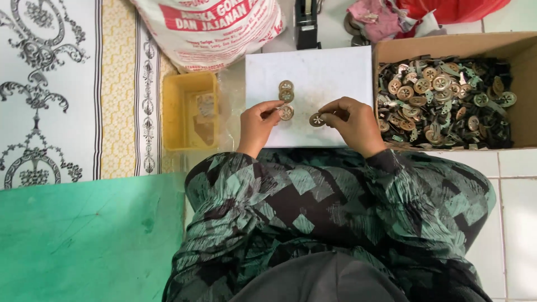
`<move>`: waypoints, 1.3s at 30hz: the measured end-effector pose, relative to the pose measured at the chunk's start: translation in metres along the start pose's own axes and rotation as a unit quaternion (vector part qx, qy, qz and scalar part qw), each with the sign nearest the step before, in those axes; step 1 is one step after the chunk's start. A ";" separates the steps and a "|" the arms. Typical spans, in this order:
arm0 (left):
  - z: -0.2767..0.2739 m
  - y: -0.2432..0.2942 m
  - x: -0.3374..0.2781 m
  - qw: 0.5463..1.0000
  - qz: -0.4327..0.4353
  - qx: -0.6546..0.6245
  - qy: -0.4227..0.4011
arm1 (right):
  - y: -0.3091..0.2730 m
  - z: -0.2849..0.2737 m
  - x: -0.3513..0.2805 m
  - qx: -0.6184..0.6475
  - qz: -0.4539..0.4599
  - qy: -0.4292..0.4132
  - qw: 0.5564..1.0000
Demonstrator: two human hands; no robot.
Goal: Sorting small metal hardware pieces from a box and placing them into plastic bags.
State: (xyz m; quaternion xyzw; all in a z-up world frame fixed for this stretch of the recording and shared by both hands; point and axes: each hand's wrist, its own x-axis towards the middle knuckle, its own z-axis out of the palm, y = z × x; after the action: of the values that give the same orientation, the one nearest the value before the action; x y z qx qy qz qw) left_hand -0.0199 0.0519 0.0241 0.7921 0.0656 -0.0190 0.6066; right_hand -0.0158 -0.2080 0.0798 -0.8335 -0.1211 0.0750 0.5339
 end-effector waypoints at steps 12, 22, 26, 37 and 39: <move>0.003 0.026 0.014 0.978 0.051 0.204 0.010 | 0.020 0.069 0.034 -0.076 0.046 0.031 0.996; -0.006 0.019 0.017 0.969 0.038 0.243 -0.013 | 0.025 0.087 0.041 -0.139 0.044 0.056 0.988; -0.006 0.015 0.017 0.969 0.035 0.242 -0.031 | 0.020 0.080 0.037 -0.132 0.021 0.058 0.989; -0.004 0.014 0.017 0.966 0.036 0.254 -0.030 | 0.014 0.082 0.036 -0.163 -0.010 0.052 0.985; -0.003 0.013 0.017 0.968 0.036 0.246 -0.026 | 0.019 0.083 0.036 -0.152 -0.010 0.053 0.987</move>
State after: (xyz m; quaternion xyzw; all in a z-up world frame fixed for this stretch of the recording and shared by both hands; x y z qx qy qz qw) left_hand -0.0018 0.0533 0.0353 0.9180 0.0145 -0.0327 0.3950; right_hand 0.0000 -0.1335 0.0282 -0.9064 -0.1104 0.0061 0.4077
